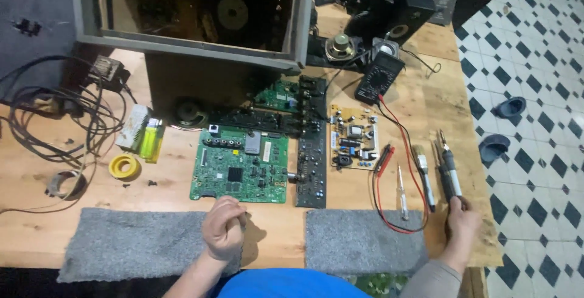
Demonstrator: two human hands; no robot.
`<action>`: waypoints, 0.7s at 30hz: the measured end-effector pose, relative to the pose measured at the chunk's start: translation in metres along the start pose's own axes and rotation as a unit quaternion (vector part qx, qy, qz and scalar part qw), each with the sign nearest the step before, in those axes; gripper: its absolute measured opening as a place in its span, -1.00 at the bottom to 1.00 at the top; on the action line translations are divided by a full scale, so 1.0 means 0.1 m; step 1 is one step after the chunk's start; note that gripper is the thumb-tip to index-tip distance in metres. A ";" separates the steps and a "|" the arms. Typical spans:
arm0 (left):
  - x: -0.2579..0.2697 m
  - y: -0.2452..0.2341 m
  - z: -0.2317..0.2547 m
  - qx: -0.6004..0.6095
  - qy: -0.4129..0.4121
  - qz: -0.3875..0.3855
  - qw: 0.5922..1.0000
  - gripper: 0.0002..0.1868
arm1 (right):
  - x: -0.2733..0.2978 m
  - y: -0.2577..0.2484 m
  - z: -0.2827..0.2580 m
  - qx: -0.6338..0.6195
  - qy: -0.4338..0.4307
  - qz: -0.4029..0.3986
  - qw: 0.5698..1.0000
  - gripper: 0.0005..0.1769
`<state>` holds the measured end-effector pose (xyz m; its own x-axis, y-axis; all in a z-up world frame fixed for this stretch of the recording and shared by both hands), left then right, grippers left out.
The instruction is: Soldering electronic components onto a circuit board using a soldering iron and solder wire
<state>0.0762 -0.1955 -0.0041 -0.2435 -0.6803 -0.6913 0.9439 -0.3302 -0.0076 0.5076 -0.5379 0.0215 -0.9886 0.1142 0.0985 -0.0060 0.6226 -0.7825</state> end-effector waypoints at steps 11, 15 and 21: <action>0.04 -0.01 0.00 0.057 0.000 -0.014 0.998 -0.64 | -0.13 -0.40 0.15 -0.096 -0.069 0.173 0.978 -0.76; 0.09 0.00 -0.04 0.058 -0.001 -0.019 0.998 -0.59 | 0.39 -0.83 -0.20 -0.053 -0.252 0.204 0.945 -0.85; 0.21 0.07 -0.11 0.020 0.051 -0.129 0.990 -0.47 | 1.15 -1.44 -0.45 0.043 -0.423 -0.028 0.905 -0.86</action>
<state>0.0800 -0.2048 -0.0266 -0.4497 -0.5005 -0.7398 0.8430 -0.5115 -0.1664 0.4015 -0.5796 0.1733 -0.7484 -0.5709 -0.3376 -0.0349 0.5422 -0.8395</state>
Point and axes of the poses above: each hand's wrist, its own x-axis away from the middle knuckle, its own y-axis out of the palm, z = x × y, the point moved 1 cm from there along -x, towards the middle knuckle, and after that the axes turned 10 degrees about -x, right-handed, at the moved point
